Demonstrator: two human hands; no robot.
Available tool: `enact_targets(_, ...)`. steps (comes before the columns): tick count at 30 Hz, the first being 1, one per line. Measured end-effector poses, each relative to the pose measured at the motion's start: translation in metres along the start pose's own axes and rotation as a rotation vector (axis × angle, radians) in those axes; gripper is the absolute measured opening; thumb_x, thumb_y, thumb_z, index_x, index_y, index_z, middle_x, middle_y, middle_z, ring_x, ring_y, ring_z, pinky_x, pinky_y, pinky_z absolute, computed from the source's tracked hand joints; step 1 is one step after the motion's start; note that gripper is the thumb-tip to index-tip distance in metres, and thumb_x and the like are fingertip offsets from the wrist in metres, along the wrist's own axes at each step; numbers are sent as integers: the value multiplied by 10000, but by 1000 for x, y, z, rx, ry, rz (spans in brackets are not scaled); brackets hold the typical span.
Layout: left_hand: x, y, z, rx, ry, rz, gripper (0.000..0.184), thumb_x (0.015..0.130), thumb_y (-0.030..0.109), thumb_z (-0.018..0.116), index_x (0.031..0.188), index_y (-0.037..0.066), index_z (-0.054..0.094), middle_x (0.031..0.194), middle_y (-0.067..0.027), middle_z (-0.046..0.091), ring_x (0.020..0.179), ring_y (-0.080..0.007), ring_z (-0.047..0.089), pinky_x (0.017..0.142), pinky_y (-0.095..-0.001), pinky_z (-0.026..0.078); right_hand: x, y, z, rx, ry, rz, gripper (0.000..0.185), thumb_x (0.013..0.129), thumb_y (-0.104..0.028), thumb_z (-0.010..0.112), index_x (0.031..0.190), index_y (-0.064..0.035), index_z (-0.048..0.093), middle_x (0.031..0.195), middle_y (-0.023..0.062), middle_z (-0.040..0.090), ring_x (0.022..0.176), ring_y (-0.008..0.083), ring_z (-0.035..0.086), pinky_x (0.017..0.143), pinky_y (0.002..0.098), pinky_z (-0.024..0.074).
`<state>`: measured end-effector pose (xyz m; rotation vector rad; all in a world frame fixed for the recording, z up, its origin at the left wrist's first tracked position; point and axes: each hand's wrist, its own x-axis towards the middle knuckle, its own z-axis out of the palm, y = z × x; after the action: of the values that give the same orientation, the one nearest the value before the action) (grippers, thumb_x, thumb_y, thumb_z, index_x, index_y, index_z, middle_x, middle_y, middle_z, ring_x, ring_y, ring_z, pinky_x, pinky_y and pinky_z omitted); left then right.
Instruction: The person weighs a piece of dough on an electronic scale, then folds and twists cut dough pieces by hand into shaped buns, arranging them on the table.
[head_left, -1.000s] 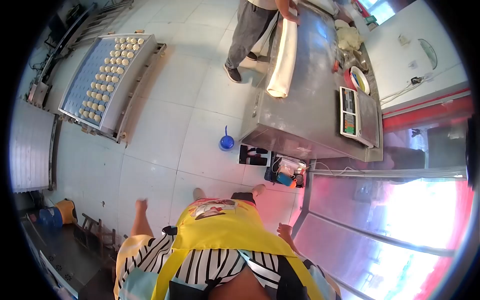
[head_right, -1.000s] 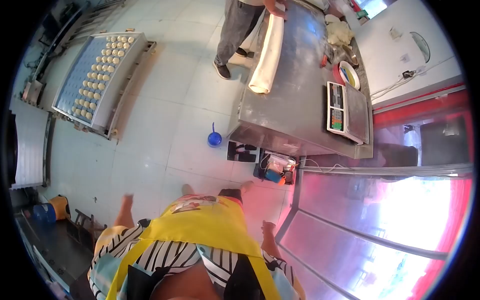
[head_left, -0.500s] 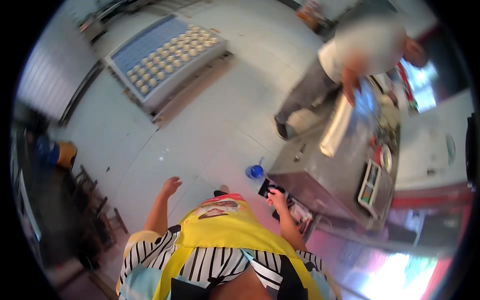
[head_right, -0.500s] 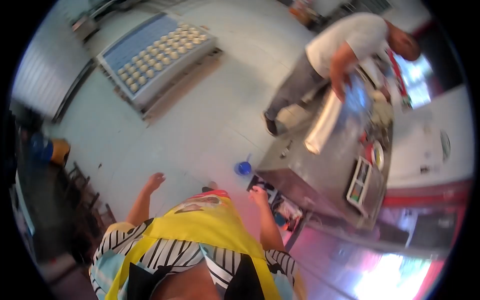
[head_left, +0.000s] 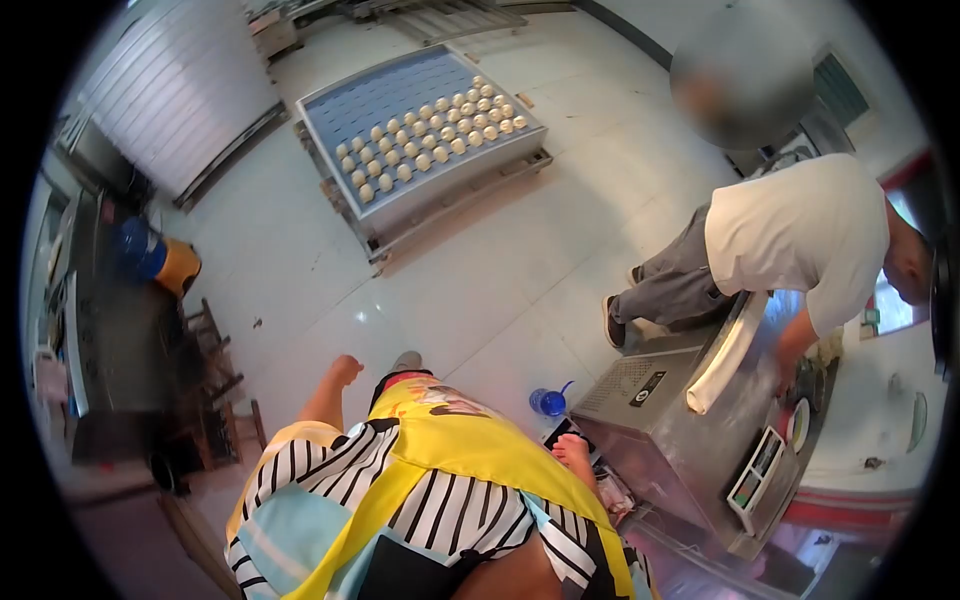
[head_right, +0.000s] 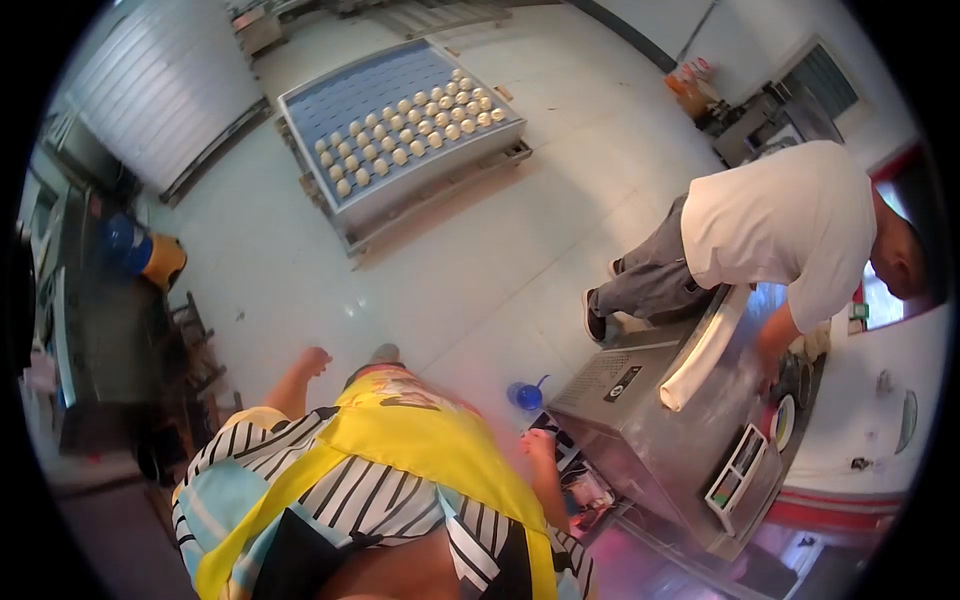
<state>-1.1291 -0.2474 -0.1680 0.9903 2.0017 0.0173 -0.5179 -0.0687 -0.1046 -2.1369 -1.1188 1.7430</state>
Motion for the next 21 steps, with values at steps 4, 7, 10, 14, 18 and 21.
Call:
enact_targets(4,66,10,-55,137,-84,30,297,832,317,566,844,26,622,684,-89,628,533,-212,597,476,-368,490,7,-10,42,129,126,-71,249,787,-97,598,1006,22,600,617,81,607,527,142,577,454,260,443)
enact_targets(7,178,-31,-89,156,452,706,208,851,217,526,943,56,620,828,-69,636,698,-184,610,544,-366,484,4,-5,92,351,87,9,188,823,-172,571,913,-20,632,676,74,613,546,178,586,462,312,441)
enact_targets(10,137,65,-189,-781,97,193,242,830,194,571,1024,50,592,749,-47,605,639,-144,573,497,-290,437,8,-13,134,-221,28,-163,278,809,-163,600,1037,-5,585,773,104,654,637,184,641,554,302,488)
enact_targets(14,222,55,-216,-706,-74,172,172,826,214,569,937,83,586,726,-16,576,641,-140,563,485,-294,430,-20,-20,181,-256,155,-425,313,769,-168,634,1027,6,600,744,118,648,595,184,625,575,324,499)
enact_targets(18,257,56,-209,1270,-39,824,285,712,299,639,912,97,615,850,-92,638,809,-277,626,641,-406,504,-95,20,178,-226,364,-63,323,759,-199,640,1032,-28,610,759,126,648,664,198,627,615,348,501)
enact_targets(21,258,86,-207,599,-403,646,113,766,226,579,801,120,559,696,-54,540,644,-217,573,502,-330,451,-188,83,122,-220,750,354,236,746,-187,613,937,-51,640,795,142,647,729,237,625,651,376,499)
